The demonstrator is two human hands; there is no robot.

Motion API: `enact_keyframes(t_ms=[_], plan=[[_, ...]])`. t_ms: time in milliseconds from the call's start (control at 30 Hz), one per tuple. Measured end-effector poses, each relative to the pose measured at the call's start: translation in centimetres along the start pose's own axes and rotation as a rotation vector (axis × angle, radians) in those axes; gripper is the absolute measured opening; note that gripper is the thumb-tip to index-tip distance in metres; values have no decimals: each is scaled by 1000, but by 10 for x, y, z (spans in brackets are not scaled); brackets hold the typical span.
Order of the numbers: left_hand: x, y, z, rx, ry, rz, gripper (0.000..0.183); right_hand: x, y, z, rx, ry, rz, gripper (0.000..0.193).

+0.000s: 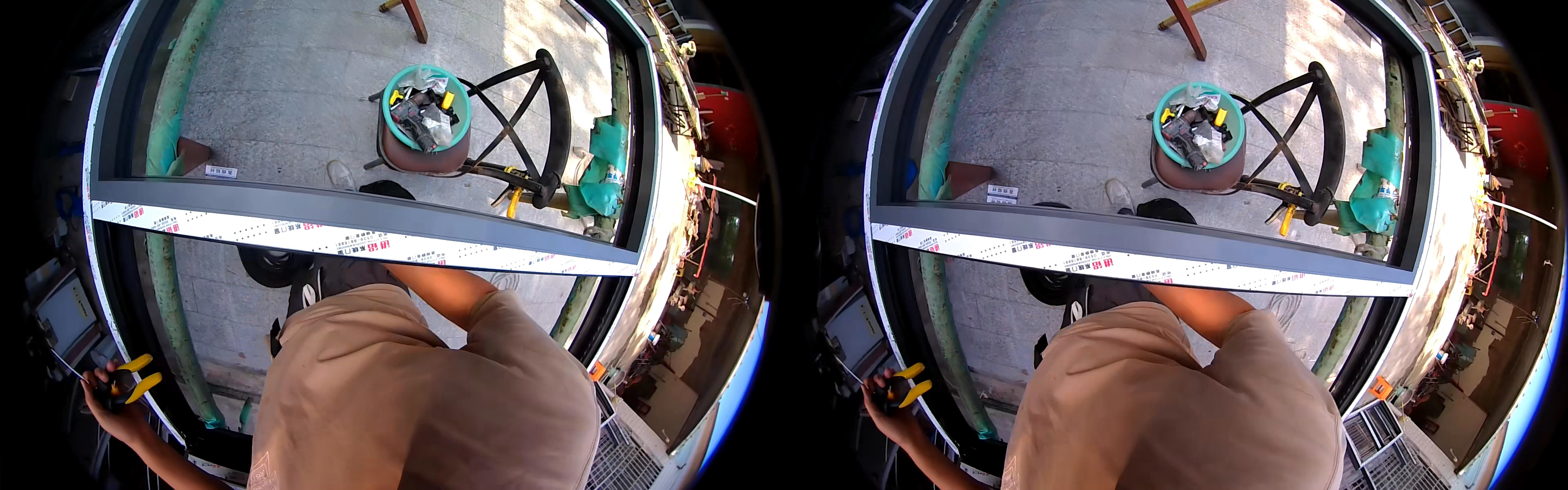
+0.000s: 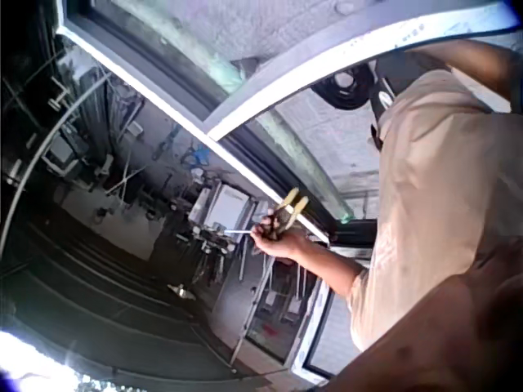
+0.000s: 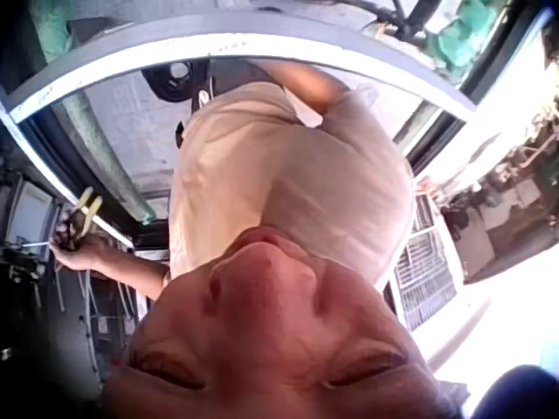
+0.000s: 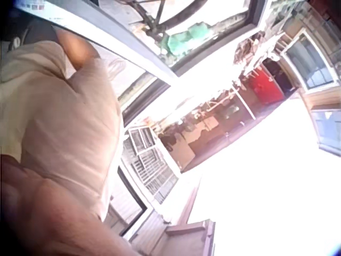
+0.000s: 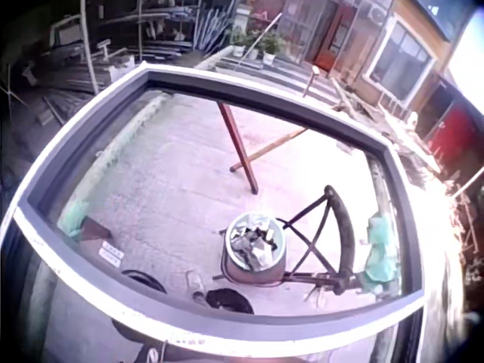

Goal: The person assembles an aluminum window frame by using an electric drill to secure joints with screws, and then using pliers and wire to adjust hardware alignments.

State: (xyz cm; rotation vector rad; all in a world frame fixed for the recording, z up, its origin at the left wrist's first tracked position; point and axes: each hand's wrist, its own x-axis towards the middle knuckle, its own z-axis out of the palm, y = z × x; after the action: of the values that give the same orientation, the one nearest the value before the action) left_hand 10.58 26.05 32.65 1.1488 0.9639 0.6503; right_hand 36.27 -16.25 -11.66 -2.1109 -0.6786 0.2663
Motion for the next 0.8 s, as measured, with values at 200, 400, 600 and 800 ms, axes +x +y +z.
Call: enact_keyframes(t_ms=[200,400,600,800], plan=[[34,-27,-6,71,141,57,29,28,107,-109,-165,209,793,43],[49,-34,-2,63,-59,92,25,94,174,-119,-488,371,646,56],[43,-32,12,121,178,153,22,118,236,-96,-592,203,826,46],[49,-30,1,100,55,170,19,122,261,-104,-597,69,846,52]])
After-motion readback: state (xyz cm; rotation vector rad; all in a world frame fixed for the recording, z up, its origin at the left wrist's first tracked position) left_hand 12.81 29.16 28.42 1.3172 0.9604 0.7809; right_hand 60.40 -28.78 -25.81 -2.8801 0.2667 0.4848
